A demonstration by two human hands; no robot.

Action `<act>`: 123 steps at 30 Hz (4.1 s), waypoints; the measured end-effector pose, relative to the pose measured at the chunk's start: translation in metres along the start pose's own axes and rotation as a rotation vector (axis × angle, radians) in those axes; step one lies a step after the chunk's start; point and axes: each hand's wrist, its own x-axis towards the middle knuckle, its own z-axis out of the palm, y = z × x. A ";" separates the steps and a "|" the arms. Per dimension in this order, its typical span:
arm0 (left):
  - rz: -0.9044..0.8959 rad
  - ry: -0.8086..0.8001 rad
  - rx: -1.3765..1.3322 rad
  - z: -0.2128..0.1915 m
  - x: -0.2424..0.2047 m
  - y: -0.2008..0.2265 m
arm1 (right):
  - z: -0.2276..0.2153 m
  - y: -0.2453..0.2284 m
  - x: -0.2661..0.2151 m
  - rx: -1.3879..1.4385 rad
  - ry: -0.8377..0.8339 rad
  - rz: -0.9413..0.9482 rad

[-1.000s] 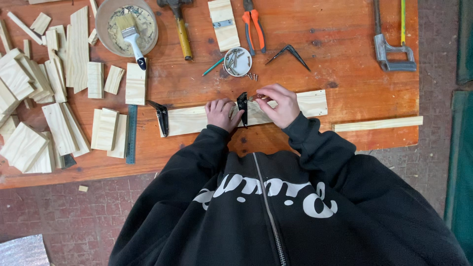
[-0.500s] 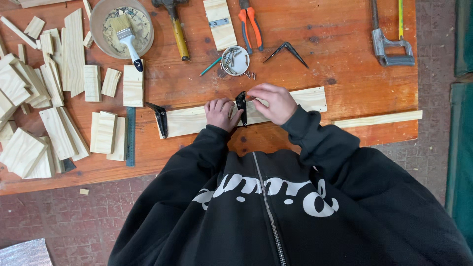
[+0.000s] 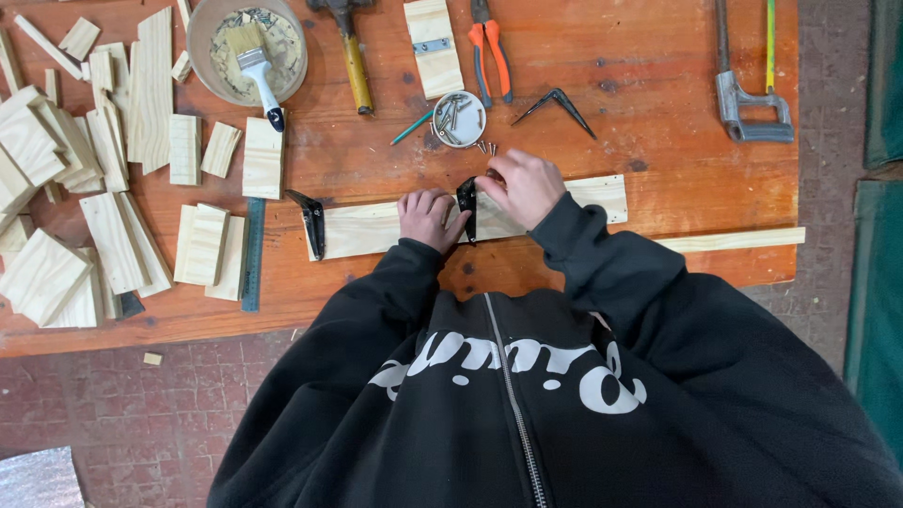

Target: The person attaches black metal corner brackets to a long wooden plank using a screwdriver. They position each bracket, insert screws, and tighten them one by one. The workspace contains various tools and wood pieces.

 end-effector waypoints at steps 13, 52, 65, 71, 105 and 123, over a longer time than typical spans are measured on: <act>-0.023 -0.070 0.017 -0.005 0.002 0.004 | -0.011 -0.004 0.000 0.084 -0.136 -0.147; -0.018 -0.021 0.000 0.002 0.001 0.000 | 0.000 0.003 0.011 -0.227 -0.250 -0.130; 0.005 0.010 0.009 0.001 0.005 0.001 | 0.030 0.025 0.011 -0.326 -0.283 -0.195; 0.011 0.018 0.007 -0.004 0.005 0.005 | 0.006 0.009 0.013 -0.282 -0.324 -0.171; -0.004 0.009 0.004 -0.004 0.006 0.005 | 0.016 0.023 0.005 -0.241 -0.301 -0.328; -0.018 0.001 -0.011 -0.008 0.007 0.006 | -0.010 -0.009 0.005 -0.231 -0.419 -0.104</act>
